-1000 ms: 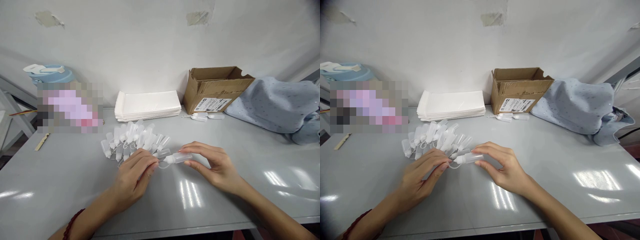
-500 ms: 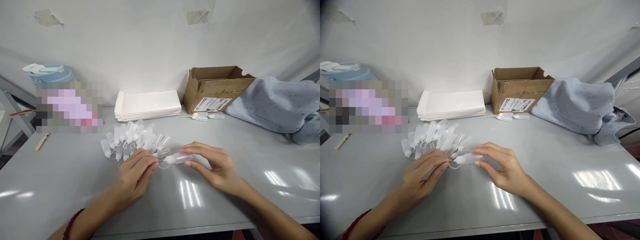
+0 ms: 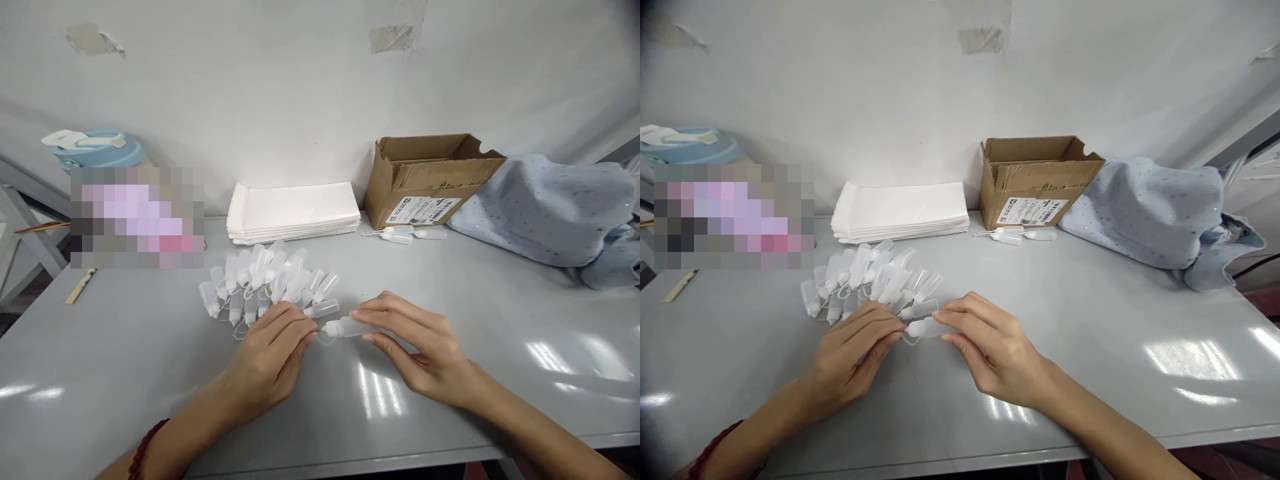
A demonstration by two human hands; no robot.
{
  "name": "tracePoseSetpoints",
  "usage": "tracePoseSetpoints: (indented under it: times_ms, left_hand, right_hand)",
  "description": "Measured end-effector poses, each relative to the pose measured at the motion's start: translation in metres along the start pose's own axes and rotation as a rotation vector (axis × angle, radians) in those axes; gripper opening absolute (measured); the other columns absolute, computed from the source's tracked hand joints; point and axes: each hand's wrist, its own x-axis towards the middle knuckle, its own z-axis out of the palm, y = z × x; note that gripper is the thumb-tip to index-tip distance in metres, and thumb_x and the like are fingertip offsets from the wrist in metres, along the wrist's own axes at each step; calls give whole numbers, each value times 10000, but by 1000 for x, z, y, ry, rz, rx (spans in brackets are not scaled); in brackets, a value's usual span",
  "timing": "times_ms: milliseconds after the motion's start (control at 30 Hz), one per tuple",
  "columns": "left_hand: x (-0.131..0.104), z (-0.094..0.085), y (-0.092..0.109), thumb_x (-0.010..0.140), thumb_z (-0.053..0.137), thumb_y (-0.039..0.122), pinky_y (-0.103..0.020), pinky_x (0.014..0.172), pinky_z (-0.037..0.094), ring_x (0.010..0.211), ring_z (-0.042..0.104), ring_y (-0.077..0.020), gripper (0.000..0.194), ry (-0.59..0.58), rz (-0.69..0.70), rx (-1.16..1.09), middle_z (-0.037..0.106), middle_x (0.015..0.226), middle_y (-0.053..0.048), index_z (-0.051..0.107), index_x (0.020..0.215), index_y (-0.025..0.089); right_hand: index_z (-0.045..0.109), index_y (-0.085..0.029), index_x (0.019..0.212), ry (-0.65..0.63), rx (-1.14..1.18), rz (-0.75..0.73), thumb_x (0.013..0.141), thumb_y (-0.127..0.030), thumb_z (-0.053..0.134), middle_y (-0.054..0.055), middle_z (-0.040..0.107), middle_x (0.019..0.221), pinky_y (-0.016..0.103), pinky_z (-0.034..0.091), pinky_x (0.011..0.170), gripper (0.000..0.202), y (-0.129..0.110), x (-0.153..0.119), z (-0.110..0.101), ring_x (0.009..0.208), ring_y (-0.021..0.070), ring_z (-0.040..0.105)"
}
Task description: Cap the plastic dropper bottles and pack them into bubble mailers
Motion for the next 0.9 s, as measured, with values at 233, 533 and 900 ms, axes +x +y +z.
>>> tracePoseSetpoints:
  times_ms: [233,533,900]
  left_hand:
    - [-2,-1,3,853,527,44,-349,745,501,816,558,-174,204,-3,-39,47,622,849,-46,556,1020,156]
    - [2,-4,10,833,535,19,-317,684,488,750,556,-157,173,102,-41,41,608,790,-34,579,928,157]
    - [-2,0,10,810,518,-30,-344,688,490,777,530,-174,227,50,13,-14,593,798,-60,565,966,129]
  right_hand:
    - [601,-203,1160,34,15,45,886,-99,503,87,679,959,360,556,703,310,2,1,-2,850,208,641]
    - [606,-189,1155,37,85,67,859,-56,538,79,679,967,363,539,706,332,4,-1,-2,852,198,630]
    - [562,-138,1211,46,48,-71,816,39,520,122,665,958,397,538,673,435,5,-3,4,845,215,603]
